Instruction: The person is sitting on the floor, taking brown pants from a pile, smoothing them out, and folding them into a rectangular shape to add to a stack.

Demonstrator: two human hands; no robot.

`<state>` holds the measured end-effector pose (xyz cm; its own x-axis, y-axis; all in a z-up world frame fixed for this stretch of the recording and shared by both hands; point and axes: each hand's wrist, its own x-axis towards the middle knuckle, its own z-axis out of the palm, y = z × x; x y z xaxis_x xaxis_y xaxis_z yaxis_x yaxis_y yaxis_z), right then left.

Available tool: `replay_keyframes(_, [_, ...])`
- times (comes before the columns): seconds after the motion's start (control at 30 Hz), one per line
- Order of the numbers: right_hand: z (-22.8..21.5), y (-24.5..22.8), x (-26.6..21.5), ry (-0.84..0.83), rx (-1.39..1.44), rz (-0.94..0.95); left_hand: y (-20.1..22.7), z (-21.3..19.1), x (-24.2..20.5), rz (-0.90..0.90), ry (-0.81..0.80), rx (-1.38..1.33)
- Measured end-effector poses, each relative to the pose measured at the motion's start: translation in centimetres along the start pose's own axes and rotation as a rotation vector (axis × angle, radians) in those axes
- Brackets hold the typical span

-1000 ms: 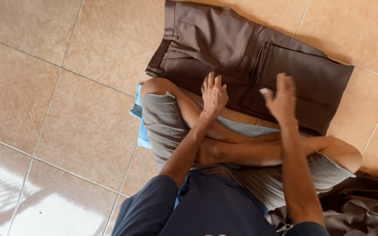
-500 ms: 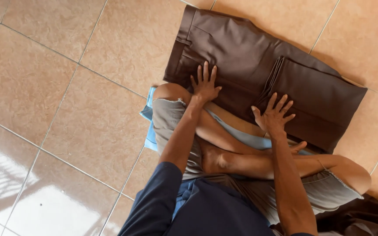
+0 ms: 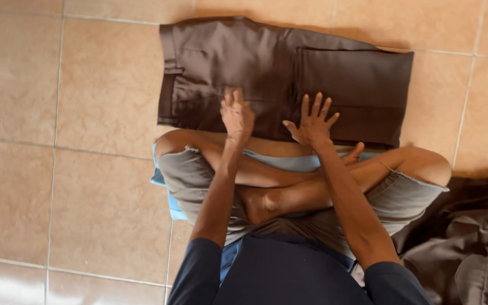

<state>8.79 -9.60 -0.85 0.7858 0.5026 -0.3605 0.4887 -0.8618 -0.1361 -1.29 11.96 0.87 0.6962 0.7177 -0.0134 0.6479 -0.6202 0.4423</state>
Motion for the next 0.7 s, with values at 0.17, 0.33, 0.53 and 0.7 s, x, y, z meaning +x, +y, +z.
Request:
replay_keyframes(0.17, [-0.3,2.7,1.0,-0.075,0.027,-0.012,8.0,7.5,-1.2,0.041,-0.053,-0.359])
replay_keyframes(0.33, [-4.1,8.9,0.5,0.798,0.351,-0.313,10.9,8.7,-0.3,-0.069,-0.101,-0.465])
replay_keyframes(0.53, [-3.2,17.9,6.7,0.075,0.124,0.358,6.5,9.8,0.6,-0.043,-0.15,-0.359])
replay_keyframes(0.7, [-3.8,25.0,9.0,0.333,0.201,0.626,8.1,9.5,0.4,-0.088,-0.169,-0.261])
